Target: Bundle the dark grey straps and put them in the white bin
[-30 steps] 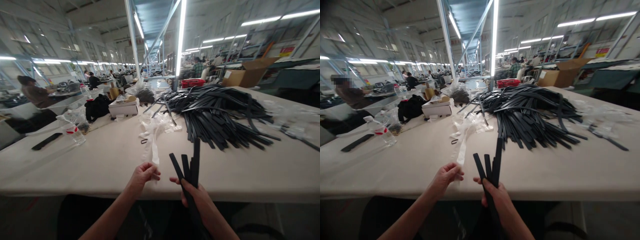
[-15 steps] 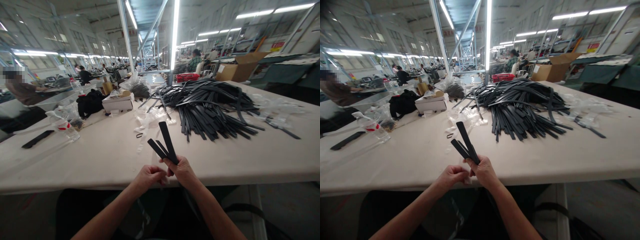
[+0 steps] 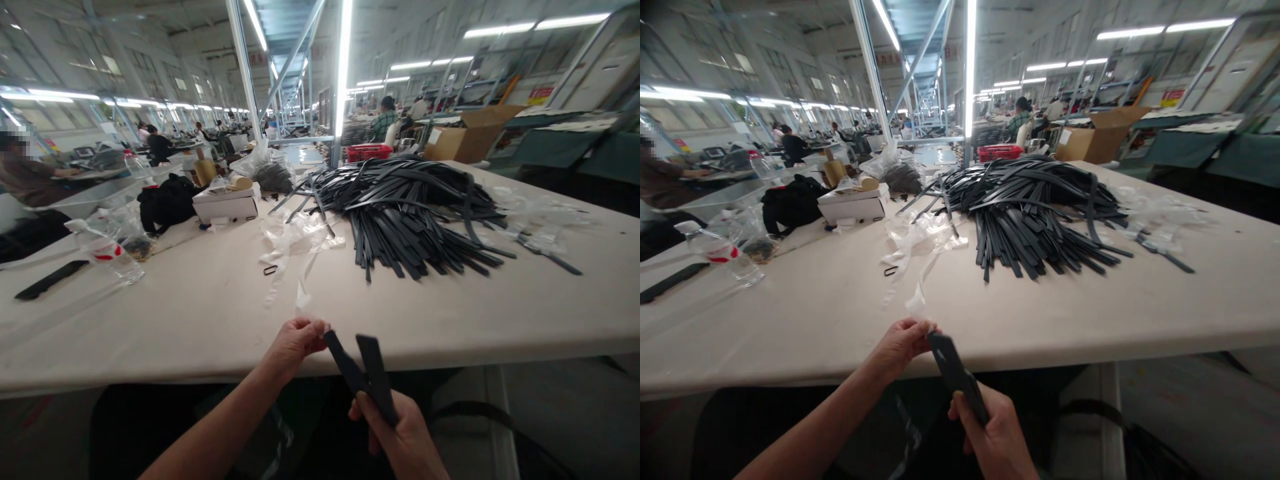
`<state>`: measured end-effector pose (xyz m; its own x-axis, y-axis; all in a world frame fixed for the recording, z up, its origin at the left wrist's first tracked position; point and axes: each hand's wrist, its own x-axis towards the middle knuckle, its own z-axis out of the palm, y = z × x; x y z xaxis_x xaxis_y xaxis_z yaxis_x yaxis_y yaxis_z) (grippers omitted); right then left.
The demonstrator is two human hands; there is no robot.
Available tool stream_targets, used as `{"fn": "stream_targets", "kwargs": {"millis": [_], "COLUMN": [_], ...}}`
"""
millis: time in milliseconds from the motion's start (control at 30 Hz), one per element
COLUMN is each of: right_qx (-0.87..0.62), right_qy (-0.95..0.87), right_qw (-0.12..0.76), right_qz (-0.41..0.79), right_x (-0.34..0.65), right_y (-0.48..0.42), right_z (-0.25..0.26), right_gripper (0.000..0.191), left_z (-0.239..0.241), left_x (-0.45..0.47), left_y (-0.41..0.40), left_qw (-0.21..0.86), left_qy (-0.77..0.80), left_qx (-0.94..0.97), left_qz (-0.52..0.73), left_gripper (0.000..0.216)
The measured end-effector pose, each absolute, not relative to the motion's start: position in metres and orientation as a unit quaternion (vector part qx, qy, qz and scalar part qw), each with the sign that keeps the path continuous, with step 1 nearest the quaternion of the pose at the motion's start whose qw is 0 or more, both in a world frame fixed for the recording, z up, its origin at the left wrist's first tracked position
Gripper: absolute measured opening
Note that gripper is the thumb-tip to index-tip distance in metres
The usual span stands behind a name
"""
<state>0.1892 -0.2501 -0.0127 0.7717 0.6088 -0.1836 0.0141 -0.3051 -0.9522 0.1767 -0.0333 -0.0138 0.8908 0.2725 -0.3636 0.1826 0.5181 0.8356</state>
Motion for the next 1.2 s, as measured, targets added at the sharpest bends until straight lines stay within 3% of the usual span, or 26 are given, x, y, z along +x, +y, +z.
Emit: {"fn": "stream_targets", "kwargs": {"millis": [200, 400, 533, 800, 967, 1200], "right_qx": [-0.812, -0.833, -0.827, -0.841, -0.822, -0.804], "right_qy": [-0.230, -0.360, -0.379, -0.305, -0.234, -0.210], "right_qw": [0.497, 0.416, 0.414, 0.441, 0.490, 0.516], "right_qz": [0.203, 0.064, 0.020, 0.072, 0.172, 0.209], "right_x": [0.176, 0.181, 0.180, 0.179, 0.181, 0.184], "right_y": [-0.256, -0.265, -0.266, -0.264, -0.259, -0.262], "right_z": [-0.026, -0.046, -0.052, -0.041, -0.031, -0.024], "right_gripper": [0.048, 0.024, 0.020, 0.035, 0.047, 0.052], "left_z": [-0.016, -0.008, -0.005, -0.019, -0.021, -0.017], "left_x": [0.179, 0.181, 0.182, 0.180, 0.176, 0.174], "left_y": [-0.040, -0.050, -0.054, -0.056, -0.065, -0.066], "left_qw": [0.836, 0.834, 0.840, 0.839, 0.854, 0.863], "left_qy": [0.215, 0.229, 0.215, 0.240, 0.236, 0.225], "left_qx": [0.504, 0.500, 0.494, 0.487, 0.463, 0.453], "left_qz": [0.024, 0.052, 0.062, 0.031, 0.010, -0.008], "left_gripper": [0.040, 0.044, 0.041, 0.042, 0.043, 0.053]}}
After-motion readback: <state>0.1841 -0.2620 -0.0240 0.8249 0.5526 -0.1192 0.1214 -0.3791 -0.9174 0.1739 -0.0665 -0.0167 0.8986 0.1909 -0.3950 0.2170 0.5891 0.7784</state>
